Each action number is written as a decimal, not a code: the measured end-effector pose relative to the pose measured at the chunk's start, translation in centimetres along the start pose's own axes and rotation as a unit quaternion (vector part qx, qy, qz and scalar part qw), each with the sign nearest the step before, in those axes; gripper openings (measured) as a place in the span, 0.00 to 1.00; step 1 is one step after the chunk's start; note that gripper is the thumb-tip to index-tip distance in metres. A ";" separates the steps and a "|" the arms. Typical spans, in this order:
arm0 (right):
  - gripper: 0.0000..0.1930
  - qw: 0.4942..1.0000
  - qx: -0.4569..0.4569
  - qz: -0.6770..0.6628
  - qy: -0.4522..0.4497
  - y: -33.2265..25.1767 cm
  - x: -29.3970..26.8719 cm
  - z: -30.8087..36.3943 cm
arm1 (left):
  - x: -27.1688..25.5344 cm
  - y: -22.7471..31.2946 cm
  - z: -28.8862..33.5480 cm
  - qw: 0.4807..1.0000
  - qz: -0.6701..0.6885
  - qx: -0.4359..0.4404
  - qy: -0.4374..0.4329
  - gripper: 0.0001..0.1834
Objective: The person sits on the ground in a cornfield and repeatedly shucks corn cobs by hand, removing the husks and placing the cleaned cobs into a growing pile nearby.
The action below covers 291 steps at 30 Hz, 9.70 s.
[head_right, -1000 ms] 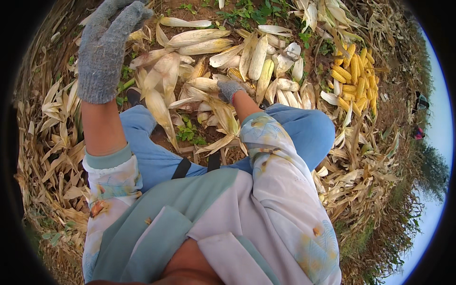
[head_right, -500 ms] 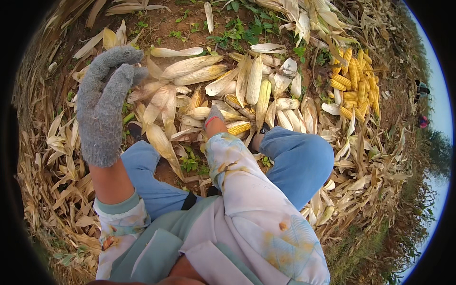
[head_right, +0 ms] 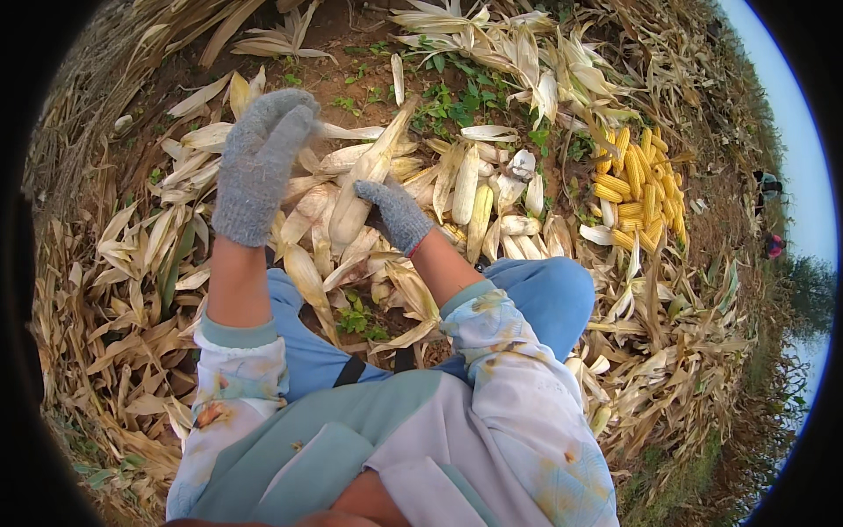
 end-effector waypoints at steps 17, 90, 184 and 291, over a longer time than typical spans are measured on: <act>0.47 0.846 -0.240 0.474 -0.036 -9.5 4.1 8.5 | 1.7 -0.3 2.0 0.998 0.031 -0.047 -0.039 0.16; 0.22 0.957 -0.244 -0.121 0.102 -11.6 3.0 6.1 | 6.9 -2.1 4.5 0.730 0.589 -0.343 -0.053 0.12; 0.28 0.977 -0.135 0.114 0.120 -7.2 3.5 4.2 | 6.8 -4.5 3.0 0.775 0.546 -0.296 0.116 0.18; 0.23 0.876 -0.414 0.154 0.196 -15.1 0.4 6.6 | -1.3 -0.9 0.8 0.971 -0.059 0.133 0.192 0.23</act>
Point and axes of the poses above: each hand's wrist, its own z-axis away from the middle knuckle, its own x-axis out of the palm, y = z × x, the point moved 4 cm from there along -z, towards the middle knuckle, and after that the axes turned 12 degrees about y, right-handed, at the moved point
